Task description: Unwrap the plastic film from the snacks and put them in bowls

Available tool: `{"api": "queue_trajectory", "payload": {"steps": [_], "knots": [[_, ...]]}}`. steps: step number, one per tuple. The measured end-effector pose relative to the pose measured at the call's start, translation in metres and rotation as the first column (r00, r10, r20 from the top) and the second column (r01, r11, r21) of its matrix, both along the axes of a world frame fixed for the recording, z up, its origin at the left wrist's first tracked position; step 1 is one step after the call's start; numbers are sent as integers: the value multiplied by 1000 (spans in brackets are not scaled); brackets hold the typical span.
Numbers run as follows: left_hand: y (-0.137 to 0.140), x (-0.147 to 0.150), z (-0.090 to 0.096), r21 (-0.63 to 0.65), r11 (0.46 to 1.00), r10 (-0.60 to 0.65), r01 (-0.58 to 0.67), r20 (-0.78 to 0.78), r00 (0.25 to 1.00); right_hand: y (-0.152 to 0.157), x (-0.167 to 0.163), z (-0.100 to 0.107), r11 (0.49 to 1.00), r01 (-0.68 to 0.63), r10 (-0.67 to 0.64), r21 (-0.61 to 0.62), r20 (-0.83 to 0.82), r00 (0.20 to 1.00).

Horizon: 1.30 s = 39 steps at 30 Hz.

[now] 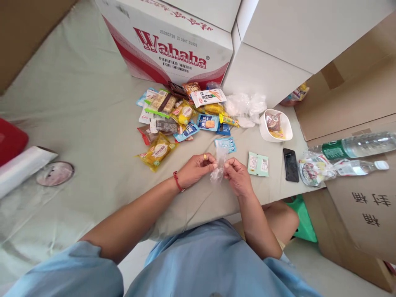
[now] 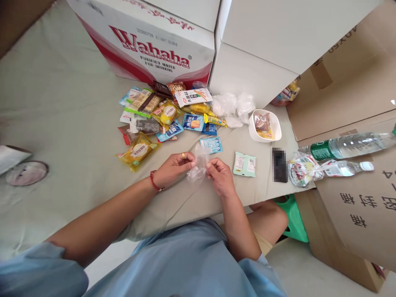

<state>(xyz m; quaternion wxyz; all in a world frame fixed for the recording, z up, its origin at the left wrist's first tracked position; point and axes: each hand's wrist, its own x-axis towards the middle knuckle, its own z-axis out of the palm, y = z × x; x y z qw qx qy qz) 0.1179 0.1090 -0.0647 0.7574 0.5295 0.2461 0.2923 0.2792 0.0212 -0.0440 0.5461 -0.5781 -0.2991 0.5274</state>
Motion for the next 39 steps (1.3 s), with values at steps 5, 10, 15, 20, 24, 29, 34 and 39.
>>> {"api": "queue_trajectory", "payload": {"steps": [5, 10, 15, 20, 24, 29, 34, 39], "knots": [[10, -3, -2, -196, 971, 150, -138, 48, 987, -11, 31, 6, 994, 112, -113, -16, -67, 991], [10, -1, -5, -208, 967, 151, -146, 8, 988, -24, 52, 8, 986, 169, -167, 12, -92, 982], [3, -5, 0, 167, 875, 466, -454, -37, 884, -21, 45, 9, 983, 180, -178, 27, -77, 981], [-15, -5, 8, 519, 822, 330, -235, -98, 939, -13, 29, 17, 995, 104, -102, 7, -127, 987], [-26, 5, -1, 437, 893, 185, -105, -144, 972, -9, 13, 18, 994, 87, -74, 63, -189, 979], [-22, 8, -8, 131, 985, 110, -114, 35, 993, -5, -10, 13, 999, 4, 8, 41, -296, 955], [-12, 4, 0, -68, 993, 94, -92, 15, 995, -8, -3, 12, 999, 30, -31, -9, -363, 931], [3, -1, 3, -73, 976, 207, -206, 6, 978, -21, 30, 9, 975, 221, -208, 25, -253, 945]]}}
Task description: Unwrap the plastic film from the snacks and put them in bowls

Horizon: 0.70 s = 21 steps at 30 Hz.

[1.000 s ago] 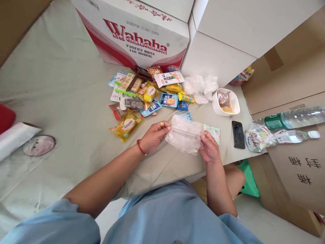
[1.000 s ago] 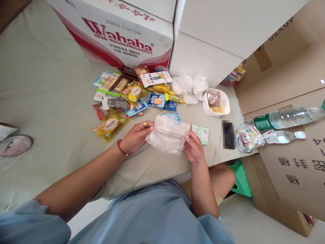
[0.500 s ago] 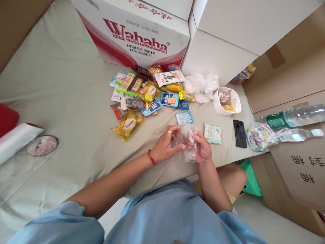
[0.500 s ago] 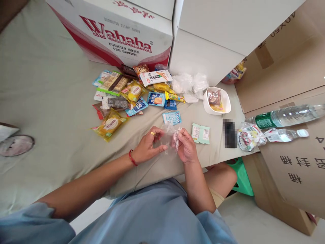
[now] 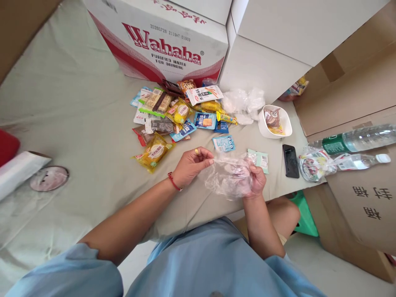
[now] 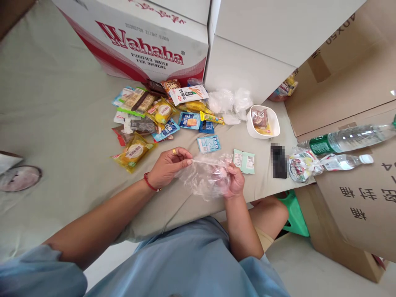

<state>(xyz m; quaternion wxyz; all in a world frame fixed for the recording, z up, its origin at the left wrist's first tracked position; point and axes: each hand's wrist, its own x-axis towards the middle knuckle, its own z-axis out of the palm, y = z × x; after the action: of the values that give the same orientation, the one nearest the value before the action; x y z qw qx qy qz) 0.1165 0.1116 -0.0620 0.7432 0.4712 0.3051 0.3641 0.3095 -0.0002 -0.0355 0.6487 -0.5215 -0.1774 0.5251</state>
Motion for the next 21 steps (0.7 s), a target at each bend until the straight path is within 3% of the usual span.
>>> {"api": "queue_trajectory", "payload": {"steps": [3, 5, 8, 11, 14, 17, 19, 21], "knots": [[8, -4, -1, 25, 999, 41, -41, -4, 999, -7, 17, -2, 994, 92, -95, 52, 57, 994], [11, -6, -3, 64, 996, 59, -58, -10, 998, -9, 24, -3, 994, 77, -86, 77, 123, 989], [12, -7, -5, 136, 990, 43, -43, -3, 999, -9, 25, -3, 998, -32, 20, 50, 225, 974], [9, -6, -7, 231, 973, 37, -26, -41, 999, -8, 19, -1, 989, -136, 146, -59, 256, 955], [3, -5, -6, 417, 909, 106, -12, -203, 973, -7, 8, 1, 976, -188, 213, -113, 271, 939], [-4, -4, -7, 580, 806, 193, 115, -442, 876, -6, -1, 4, 959, -267, 284, -97, 272, 919], [-6, -3, -8, 620, 751, 222, 227, -561, 797, -6, -3, 7, 940, -326, 341, -100, 265, 902], [-7, -4, -10, 636, 734, 258, 236, -583, 770, -8, -2, 9, 930, -347, 368, -123, 273, 889]]}}
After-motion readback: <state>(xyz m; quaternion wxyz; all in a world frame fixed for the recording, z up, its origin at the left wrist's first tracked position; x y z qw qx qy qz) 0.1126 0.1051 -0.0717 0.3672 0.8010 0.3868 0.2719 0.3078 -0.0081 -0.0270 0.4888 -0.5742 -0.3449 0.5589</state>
